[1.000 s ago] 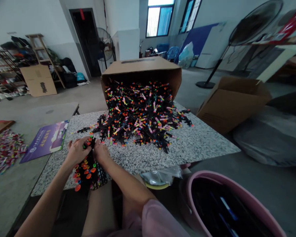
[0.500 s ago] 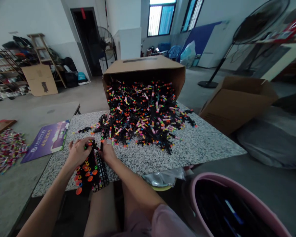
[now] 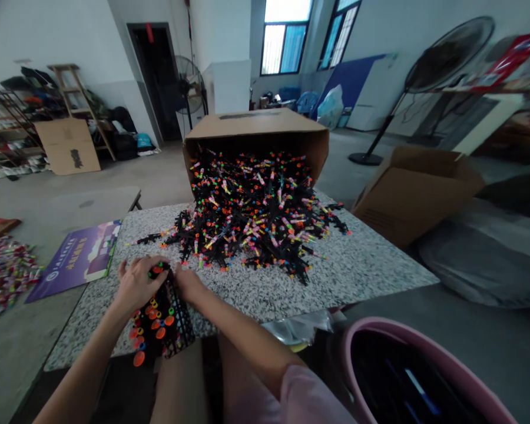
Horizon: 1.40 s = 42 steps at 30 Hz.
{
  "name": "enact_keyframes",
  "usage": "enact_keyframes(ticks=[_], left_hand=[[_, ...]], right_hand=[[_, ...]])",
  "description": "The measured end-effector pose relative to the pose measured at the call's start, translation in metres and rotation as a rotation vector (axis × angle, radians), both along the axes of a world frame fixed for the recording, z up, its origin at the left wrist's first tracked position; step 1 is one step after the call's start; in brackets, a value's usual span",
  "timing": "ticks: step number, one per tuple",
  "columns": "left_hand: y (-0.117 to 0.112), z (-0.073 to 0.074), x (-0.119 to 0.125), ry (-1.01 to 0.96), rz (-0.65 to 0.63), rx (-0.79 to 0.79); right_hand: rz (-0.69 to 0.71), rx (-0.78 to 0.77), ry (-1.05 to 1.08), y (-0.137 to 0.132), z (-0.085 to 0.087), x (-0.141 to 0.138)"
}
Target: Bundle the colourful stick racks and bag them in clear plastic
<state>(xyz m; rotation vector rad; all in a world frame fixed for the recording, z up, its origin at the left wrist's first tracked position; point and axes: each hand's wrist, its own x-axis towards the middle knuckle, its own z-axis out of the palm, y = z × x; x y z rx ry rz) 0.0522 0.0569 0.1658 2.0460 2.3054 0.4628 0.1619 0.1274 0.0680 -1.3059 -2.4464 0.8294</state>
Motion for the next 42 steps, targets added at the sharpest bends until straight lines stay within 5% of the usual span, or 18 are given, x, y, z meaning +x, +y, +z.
enact_keyframes(ticks=[4, 7, 12, 16, 20, 23, 26, 31, 35, 42], left_hand=[[0.001, -0.002, 0.001, 0.009, -0.015, 0.003], [0.005, -0.003, 0.002, 0.006, -0.018, -0.005], [0.008, -0.009, -0.002, -0.031, -0.030, -0.010], [0.008, -0.010, -0.004, -0.037, -0.036, -0.016], [0.006, -0.007, 0.000, 0.002, -0.042, -0.014], [0.005, -0.005, 0.002, 0.026, -0.040, -0.017], [0.004, -0.004, 0.002, 0.024, -0.033, -0.020], [0.002, -0.001, 0.001, 0.012, -0.022, -0.035], [0.002, 0.002, 0.001, 0.018, -0.017, -0.055], [0.003, 0.003, 0.002, 0.043, -0.018, -0.057]], right_hand=[[-0.070, 0.162, 0.017, 0.057, 0.015, 0.001], [-0.073, 0.348, -0.057, 0.096, 0.026, -0.030], [0.057, 0.379, -0.114, 0.123, 0.036, -0.081], [0.118, 0.441, -0.032, 0.101, 0.040, -0.057], [0.077, 0.440, 0.155, 0.034, 0.015, 0.037], [0.179, 0.348, 0.106, -0.026, -0.012, 0.114], [0.284, 0.251, 0.019, -0.062, -0.025, 0.155], [-0.165, -0.012, -0.139, -0.058, -0.008, 0.138], [-0.217, -0.194, -0.258, -0.038, 0.004, 0.115], [-0.283, -0.182, 0.403, -0.026, -0.018, 0.048]])
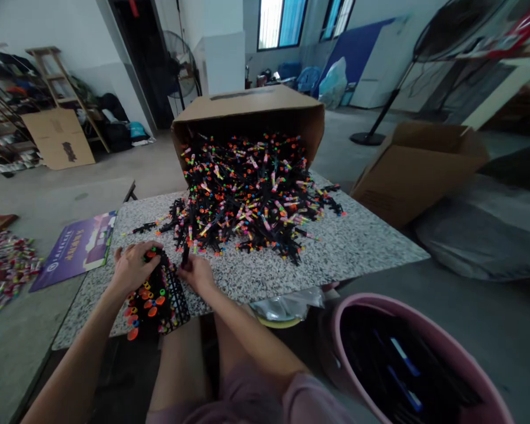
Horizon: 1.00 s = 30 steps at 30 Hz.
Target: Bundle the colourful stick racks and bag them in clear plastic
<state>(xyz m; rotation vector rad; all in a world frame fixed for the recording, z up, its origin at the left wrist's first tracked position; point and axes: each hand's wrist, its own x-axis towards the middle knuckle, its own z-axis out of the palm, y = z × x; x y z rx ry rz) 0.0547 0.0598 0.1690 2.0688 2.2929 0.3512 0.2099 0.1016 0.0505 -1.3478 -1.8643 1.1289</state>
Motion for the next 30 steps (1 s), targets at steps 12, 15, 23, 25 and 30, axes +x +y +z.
enact_keyframes(ticks=[12, 15, 23, 25, 30], left_hand=[[0.001, -0.003, 0.000, 0.014, -0.020, 0.006], [0.001, -0.001, 0.000, 0.045, -0.018, -0.006], [0.000, 0.001, 0.000, 0.073, -0.035, -0.040], [0.000, 0.003, 0.001, 0.089, -0.020, -0.048], [-0.001, 0.005, 0.002, 0.094, -0.015, -0.053]], right_hand=[[0.109, 0.162, -0.270, -0.002, 0.008, -0.042], [0.166, 0.156, -0.363, -0.003, 0.015, -0.048], [-0.061, 0.428, -0.355, 0.038, 0.010, 0.006], [-0.143, 0.565, -0.510, 0.064, 0.023, 0.022], [0.232, 0.840, -0.750, 0.076, 0.038, 0.041]])
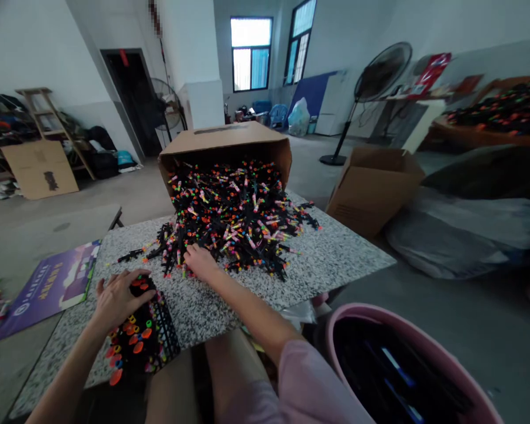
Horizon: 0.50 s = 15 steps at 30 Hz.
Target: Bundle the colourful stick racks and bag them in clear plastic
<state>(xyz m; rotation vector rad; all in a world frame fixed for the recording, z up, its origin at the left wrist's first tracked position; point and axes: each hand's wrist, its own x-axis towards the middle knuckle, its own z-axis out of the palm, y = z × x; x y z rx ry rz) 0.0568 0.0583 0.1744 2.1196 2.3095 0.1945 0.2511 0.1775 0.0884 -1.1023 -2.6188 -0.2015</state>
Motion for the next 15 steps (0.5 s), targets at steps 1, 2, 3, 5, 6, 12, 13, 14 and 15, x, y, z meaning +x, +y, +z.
enact_keyframes(ticks=[1, 2, 3, 5, 6, 12, 13, 14, 15], left_hand=[[0.000, 0.000, 0.000, 0.001, -0.003, 0.007], [0.000, -0.001, 0.000, 0.004, -0.004, 0.015], [0.000, -0.002, -0.001, 0.006, -0.002, 0.022], [0.000, -0.003, -0.001, 0.007, 0.005, 0.028], [0.001, -0.004, -0.001, 0.005, 0.007, 0.029], [0.002, -0.006, -0.003, -0.004, 0.019, 0.027], [0.002, -0.006, -0.003, -0.003, 0.023, 0.026], [0.002, -0.006, -0.003, -0.002, 0.024, 0.026], [0.001, -0.006, -0.003, -0.002, 0.023, 0.025]], right_hand=[[0.078, 0.025, -0.024, -0.011, -0.005, 0.004], [0.144, 0.040, -0.039, -0.025, -0.012, 0.009], [0.195, 0.039, -0.048, -0.041, -0.020, 0.015], [0.264, -0.008, -0.054, -0.072, -0.036, 0.032], [0.280, -0.048, -0.041, -0.084, -0.042, 0.040], [-0.241, -0.415, 0.312, -0.094, -0.048, 0.053], [-0.369, -0.493, 0.321, -0.092, -0.046, 0.048], [-0.456, -0.567, 0.303, -0.089, -0.044, 0.043], [-0.496, -0.628, 0.274, -0.087, -0.042, 0.038]])
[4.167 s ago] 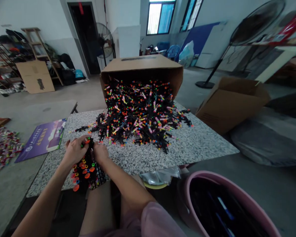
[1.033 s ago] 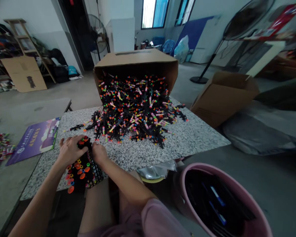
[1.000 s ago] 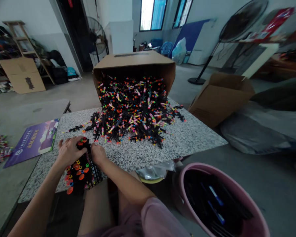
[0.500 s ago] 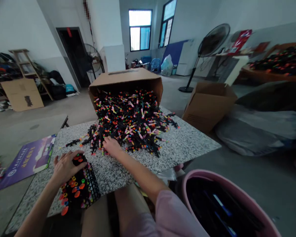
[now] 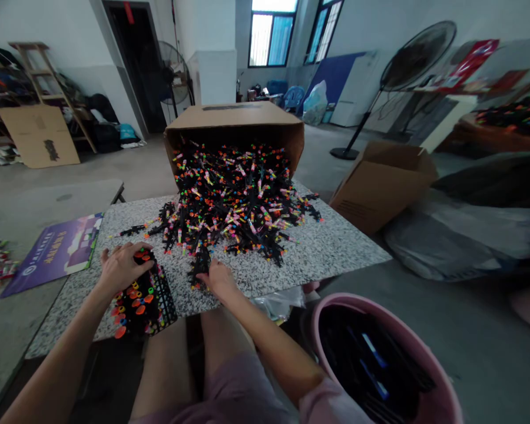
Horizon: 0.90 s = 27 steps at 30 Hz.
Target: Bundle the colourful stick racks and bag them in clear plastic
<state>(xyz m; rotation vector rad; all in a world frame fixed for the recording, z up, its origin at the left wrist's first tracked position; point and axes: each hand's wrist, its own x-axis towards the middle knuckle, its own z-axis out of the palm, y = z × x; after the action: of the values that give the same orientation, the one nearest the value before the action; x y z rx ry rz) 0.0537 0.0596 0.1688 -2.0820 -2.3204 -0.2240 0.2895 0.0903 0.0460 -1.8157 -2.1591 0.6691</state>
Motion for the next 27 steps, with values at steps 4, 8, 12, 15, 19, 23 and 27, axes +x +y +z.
enact_keyframes(ticks=[4, 8, 12, 15, 19, 23, 27], left_hand=[[-0.002, 0.001, 0.000, 0.002, -0.006, -0.006], [-0.001, 0.002, 0.001, -0.007, -0.003, -0.019], [0.000, 0.002, 0.003, -0.011, 0.007, -0.021], [0.000, 0.003, 0.003, -0.005, 0.007, -0.016], [-0.002, 0.003, 0.003, 0.000, -0.004, -0.008], [-0.001, 0.003, 0.004, -0.001, -0.003, -0.001], [-0.001, 0.003, 0.003, -0.017, -0.023, 0.016]], right_hand=[[0.008, -0.071, 0.025, 0.004, 0.000, -0.001], [-0.138, -0.025, 0.255, 0.004, -0.004, 0.001], [0.034, -0.058, 0.599, -0.006, -0.007, -0.037], [0.110, -0.059, 0.642, -0.013, -0.007, -0.078], [0.032, -0.015, 0.536, -0.015, -0.005, -0.107], [0.037, 0.044, 0.383, -0.012, -0.008, -0.105], [-0.004, 0.024, 0.403, -0.006, -0.012, -0.096]])
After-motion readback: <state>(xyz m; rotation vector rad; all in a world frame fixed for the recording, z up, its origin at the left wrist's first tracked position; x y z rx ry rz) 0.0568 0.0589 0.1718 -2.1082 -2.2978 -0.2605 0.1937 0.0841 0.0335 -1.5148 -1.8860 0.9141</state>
